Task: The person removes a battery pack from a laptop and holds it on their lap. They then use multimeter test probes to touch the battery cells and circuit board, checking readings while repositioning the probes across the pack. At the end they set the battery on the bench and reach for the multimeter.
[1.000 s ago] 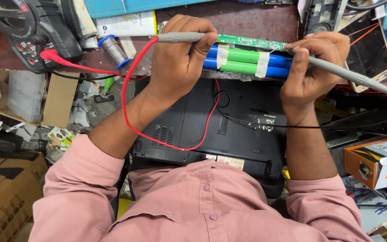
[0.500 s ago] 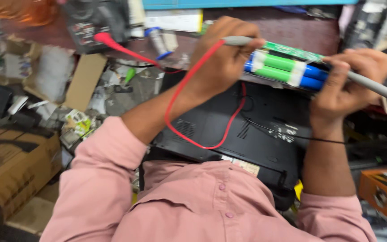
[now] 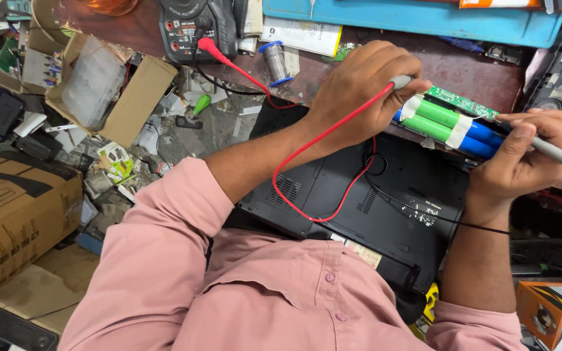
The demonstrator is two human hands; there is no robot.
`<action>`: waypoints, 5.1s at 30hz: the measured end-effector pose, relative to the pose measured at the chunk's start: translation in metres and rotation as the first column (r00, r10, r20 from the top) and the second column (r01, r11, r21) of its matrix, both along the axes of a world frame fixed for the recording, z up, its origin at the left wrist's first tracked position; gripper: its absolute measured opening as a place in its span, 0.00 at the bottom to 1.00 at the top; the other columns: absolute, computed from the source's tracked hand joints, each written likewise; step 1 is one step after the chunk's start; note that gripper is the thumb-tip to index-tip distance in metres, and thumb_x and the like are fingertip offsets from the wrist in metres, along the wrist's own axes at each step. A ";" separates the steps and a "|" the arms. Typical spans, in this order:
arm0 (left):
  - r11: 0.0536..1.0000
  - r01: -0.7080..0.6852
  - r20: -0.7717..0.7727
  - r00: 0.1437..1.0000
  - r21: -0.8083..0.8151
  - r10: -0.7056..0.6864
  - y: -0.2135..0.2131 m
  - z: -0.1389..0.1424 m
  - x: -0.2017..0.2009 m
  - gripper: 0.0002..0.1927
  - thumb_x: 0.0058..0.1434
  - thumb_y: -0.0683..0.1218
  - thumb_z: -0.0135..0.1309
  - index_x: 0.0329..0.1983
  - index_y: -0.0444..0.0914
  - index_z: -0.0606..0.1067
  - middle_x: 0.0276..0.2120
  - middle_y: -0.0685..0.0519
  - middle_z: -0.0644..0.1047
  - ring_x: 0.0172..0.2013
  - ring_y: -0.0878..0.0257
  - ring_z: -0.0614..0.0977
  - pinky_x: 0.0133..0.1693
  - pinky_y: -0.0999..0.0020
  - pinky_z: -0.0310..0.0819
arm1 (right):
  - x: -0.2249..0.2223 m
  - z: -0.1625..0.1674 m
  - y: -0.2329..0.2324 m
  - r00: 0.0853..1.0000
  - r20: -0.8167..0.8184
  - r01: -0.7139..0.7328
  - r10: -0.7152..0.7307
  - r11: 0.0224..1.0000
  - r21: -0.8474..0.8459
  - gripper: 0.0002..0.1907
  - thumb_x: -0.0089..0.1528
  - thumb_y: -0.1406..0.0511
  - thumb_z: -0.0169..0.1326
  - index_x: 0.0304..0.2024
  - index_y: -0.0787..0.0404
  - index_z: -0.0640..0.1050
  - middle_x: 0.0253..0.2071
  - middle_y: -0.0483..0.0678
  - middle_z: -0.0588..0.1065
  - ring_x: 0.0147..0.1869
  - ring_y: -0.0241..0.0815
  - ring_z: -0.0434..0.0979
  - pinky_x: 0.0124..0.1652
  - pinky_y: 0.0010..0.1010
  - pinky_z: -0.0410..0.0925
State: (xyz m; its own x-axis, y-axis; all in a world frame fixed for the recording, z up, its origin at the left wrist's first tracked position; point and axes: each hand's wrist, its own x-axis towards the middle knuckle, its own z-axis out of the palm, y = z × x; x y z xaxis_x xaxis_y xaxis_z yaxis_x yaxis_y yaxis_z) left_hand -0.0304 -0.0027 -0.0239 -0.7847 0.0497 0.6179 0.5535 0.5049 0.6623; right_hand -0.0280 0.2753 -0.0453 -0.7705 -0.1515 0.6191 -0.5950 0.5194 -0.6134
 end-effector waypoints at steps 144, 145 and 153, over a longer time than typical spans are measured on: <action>0.973 0.166 -0.034 0.984 -0.159 -0.173 -0.001 0.012 0.013 0.05 0.75 0.40 0.57 0.48 0.33 0.73 0.45 0.47 0.77 0.51 0.48 0.78 0.57 0.55 0.69 | -0.001 0.024 -0.007 0.998 -0.052 -0.036 0.029 0.990 -0.137 0.17 0.76 0.58 0.43 0.39 0.65 0.69 0.38 0.53 0.73 0.45 0.43 0.69 0.46 0.30 0.65; 0.973 0.166 -0.034 0.984 -0.159 -0.173 -0.001 0.012 0.013 0.05 0.75 0.39 0.57 0.48 0.33 0.73 0.45 0.47 0.77 0.51 0.48 0.78 0.57 0.55 0.69 | -0.002 0.025 -0.008 0.998 -0.048 -0.040 0.033 0.989 -0.142 0.17 0.76 0.58 0.43 0.40 0.65 0.69 0.38 0.53 0.73 0.44 0.43 0.70 0.46 0.30 0.65; 0.976 0.183 -0.024 0.982 -0.115 -0.187 -0.002 0.009 0.014 0.06 0.73 0.38 0.58 0.47 0.33 0.72 0.44 0.46 0.77 0.50 0.47 0.79 0.56 0.54 0.69 | -0.002 0.022 -0.009 0.999 -0.053 -0.022 0.015 0.990 -0.142 0.17 0.77 0.59 0.44 0.41 0.66 0.69 0.39 0.53 0.72 0.44 0.43 0.71 0.45 0.30 0.66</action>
State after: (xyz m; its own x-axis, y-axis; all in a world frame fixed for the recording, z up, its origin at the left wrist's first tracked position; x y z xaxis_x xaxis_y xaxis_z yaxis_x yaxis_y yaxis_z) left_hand -0.0164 -0.0044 -0.0146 -0.7337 0.2625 0.6268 0.6659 0.4617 0.5860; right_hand -0.0303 0.2662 -0.0229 -0.7351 -0.0729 0.6740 -0.6362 0.4179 -0.6486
